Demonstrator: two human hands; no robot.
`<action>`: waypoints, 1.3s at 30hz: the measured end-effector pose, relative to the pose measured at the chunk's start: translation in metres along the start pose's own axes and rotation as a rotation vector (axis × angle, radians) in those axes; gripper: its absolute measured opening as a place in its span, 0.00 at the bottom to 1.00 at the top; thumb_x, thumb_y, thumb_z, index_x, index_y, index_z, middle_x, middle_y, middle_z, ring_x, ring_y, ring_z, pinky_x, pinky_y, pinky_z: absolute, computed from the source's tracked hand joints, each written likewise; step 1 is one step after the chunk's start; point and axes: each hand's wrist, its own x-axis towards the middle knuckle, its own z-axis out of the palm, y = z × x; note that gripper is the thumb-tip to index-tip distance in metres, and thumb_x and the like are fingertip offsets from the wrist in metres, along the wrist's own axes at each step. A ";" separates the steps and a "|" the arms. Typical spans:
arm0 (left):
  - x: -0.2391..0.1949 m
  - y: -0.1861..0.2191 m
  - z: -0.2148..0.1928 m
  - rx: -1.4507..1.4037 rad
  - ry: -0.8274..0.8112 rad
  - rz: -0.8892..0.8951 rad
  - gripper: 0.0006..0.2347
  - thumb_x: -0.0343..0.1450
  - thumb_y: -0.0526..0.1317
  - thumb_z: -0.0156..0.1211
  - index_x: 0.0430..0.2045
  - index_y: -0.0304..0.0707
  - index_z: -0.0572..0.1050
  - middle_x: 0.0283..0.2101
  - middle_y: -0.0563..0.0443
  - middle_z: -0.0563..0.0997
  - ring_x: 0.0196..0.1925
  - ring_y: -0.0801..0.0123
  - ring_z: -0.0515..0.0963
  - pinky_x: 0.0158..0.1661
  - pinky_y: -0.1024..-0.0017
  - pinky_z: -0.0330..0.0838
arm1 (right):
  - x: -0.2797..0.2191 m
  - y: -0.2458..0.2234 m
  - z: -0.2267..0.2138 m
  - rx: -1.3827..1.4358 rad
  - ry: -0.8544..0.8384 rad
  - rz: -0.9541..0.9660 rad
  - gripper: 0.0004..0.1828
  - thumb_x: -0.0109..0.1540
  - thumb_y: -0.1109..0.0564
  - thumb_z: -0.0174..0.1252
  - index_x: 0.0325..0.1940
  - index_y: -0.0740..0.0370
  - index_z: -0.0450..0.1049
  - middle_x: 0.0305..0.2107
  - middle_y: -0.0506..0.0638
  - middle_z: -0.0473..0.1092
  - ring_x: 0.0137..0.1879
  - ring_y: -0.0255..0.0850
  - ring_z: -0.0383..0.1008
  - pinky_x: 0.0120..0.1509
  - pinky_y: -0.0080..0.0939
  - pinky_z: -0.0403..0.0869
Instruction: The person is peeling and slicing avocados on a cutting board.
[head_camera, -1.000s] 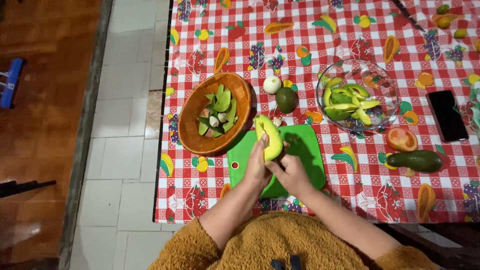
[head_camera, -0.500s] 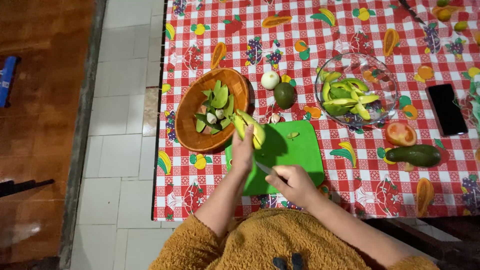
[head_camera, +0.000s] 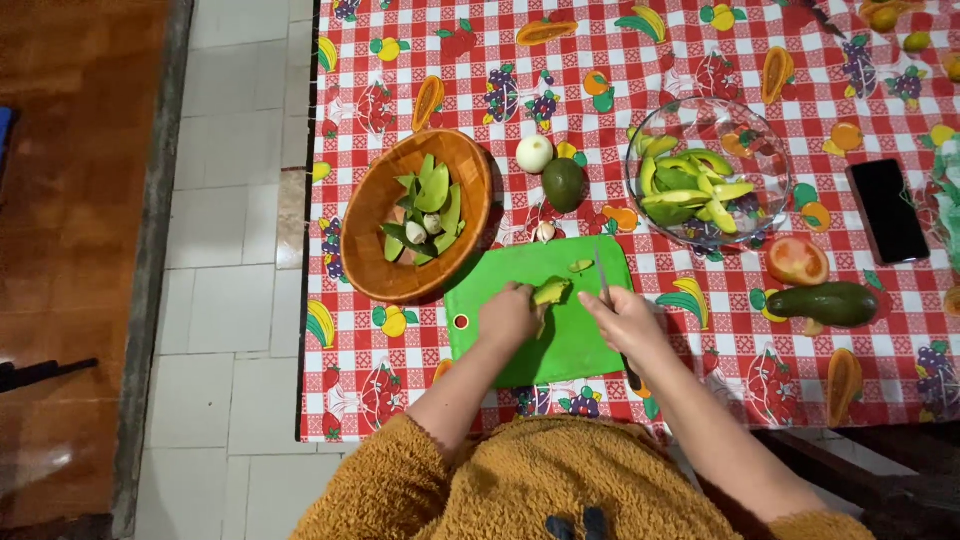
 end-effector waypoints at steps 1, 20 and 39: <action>-0.001 0.001 -0.005 -0.003 -0.004 -0.001 0.16 0.69 0.53 0.63 0.42 0.42 0.79 0.46 0.43 0.80 0.43 0.49 0.83 0.43 0.54 0.78 | -0.001 0.002 -0.001 -0.001 0.002 0.004 0.18 0.66 0.46 0.59 0.29 0.56 0.62 0.14 0.38 0.54 0.16 0.28 0.49 0.17 0.33 0.49; -0.028 0.002 -0.070 -0.404 0.312 0.445 0.27 0.60 0.31 0.73 0.55 0.39 0.70 0.52 0.38 0.74 0.57 0.44 0.75 0.58 0.56 0.71 | 0.010 -0.025 0.017 -0.126 0.046 -0.165 0.25 0.57 0.49 0.69 0.53 0.62 0.75 0.31 0.41 0.70 0.29 0.28 0.64 0.28 0.30 0.63; -0.034 -0.008 -0.047 -1.291 -0.193 0.217 0.21 0.69 0.31 0.69 0.58 0.32 0.71 0.55 0.48 0.78 0.57 0.70 0.77 0.57 0.73 0.74 | -0.007 -0.043 0.018 -0.441 0.114 -0.347 0.14 0.60 0.54 0.68 0.47 0.64 0.78 0.26 0.44 0.70 0.30 0.31 0.66 0.34 0.34 0.67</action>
